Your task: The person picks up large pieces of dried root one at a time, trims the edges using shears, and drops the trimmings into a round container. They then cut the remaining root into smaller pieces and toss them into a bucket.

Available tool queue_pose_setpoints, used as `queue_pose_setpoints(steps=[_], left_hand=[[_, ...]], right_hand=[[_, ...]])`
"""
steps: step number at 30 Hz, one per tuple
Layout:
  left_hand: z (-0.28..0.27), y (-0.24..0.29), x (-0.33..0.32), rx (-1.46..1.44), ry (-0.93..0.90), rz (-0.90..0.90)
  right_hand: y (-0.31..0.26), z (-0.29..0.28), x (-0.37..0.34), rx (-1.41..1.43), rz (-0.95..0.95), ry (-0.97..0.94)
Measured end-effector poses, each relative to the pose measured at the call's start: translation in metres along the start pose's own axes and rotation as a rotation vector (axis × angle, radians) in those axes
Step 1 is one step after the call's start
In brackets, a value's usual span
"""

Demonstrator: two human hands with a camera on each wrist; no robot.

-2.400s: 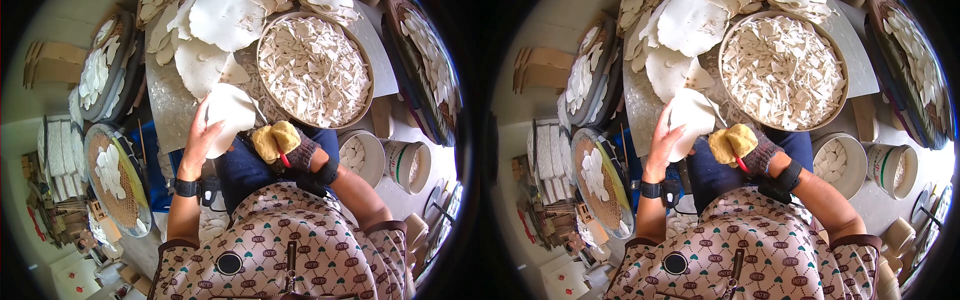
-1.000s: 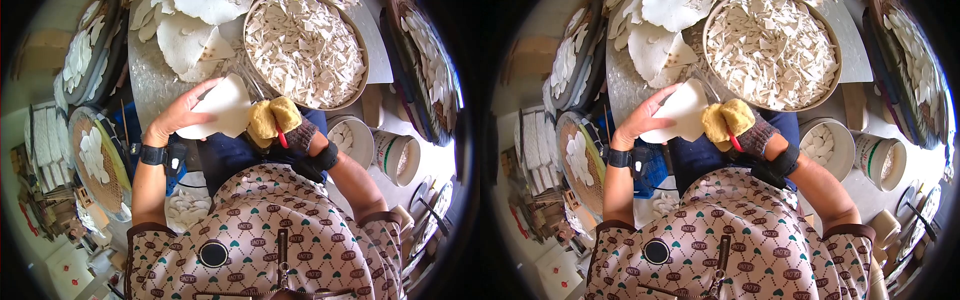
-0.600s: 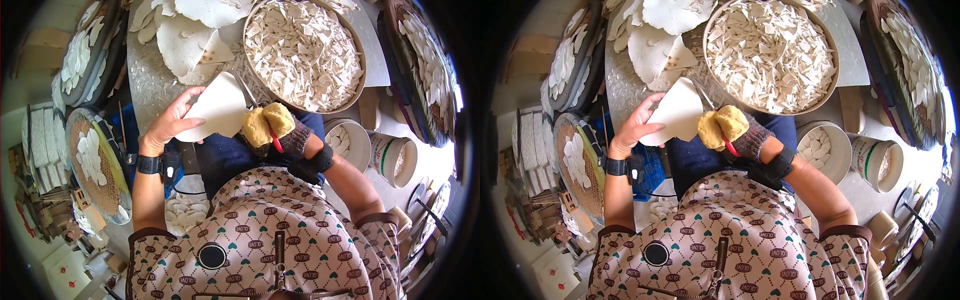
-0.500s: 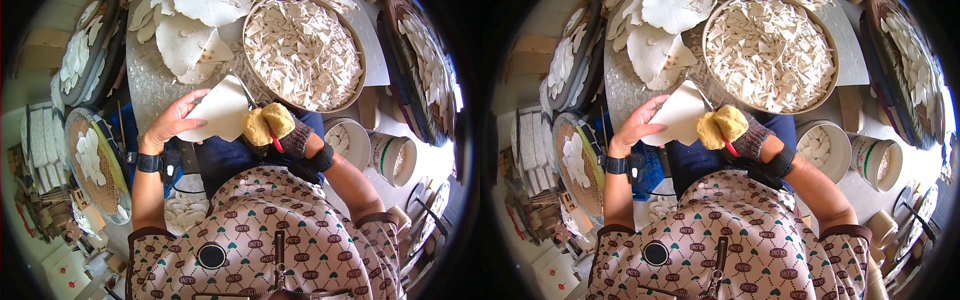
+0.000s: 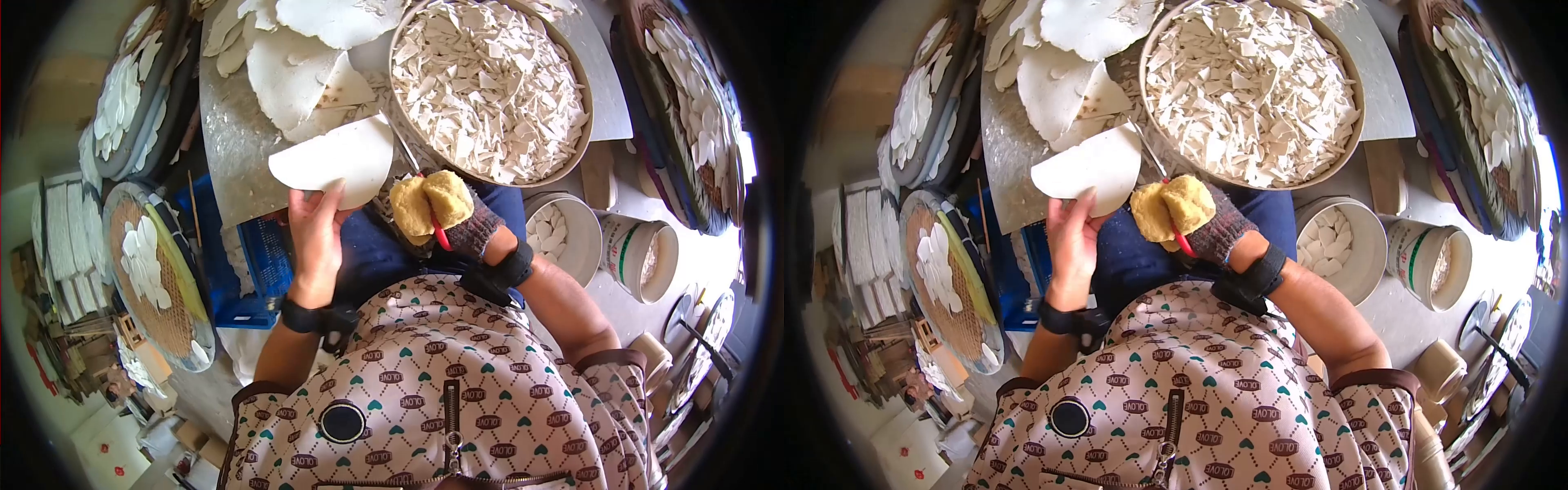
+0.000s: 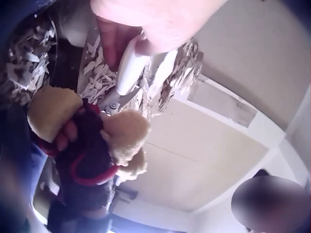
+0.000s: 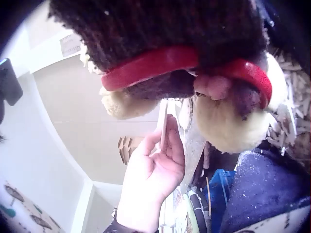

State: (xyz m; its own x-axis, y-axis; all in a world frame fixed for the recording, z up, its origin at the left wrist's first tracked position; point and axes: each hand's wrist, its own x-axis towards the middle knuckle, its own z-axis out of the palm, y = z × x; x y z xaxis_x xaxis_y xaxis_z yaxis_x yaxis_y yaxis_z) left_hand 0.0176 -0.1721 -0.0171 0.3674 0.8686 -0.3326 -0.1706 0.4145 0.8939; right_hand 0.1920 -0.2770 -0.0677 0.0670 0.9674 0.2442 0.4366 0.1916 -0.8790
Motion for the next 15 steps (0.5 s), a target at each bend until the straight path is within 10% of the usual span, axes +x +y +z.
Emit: queue_pose_setpoints(steps=[4, 9, 15], left_hand=[[-0.009, -0.008, 0.023, -0.035, 0.288, 0.268], [-0.017, 0.012, 0.04, -0.04, 0.209, 0.359], [-0.02, 0.021, 0.04, -0.049, 0.183, 0.291]], right_hand=[[-0.005, 0.006, -0.008, 0.447, 0.319, -0.149], [-0.023, 0.003, -0.007, 0.132, 0.206, -0.236], [-0.008, 0.02, -0.014, 1.061, 0.514, -0.186]])
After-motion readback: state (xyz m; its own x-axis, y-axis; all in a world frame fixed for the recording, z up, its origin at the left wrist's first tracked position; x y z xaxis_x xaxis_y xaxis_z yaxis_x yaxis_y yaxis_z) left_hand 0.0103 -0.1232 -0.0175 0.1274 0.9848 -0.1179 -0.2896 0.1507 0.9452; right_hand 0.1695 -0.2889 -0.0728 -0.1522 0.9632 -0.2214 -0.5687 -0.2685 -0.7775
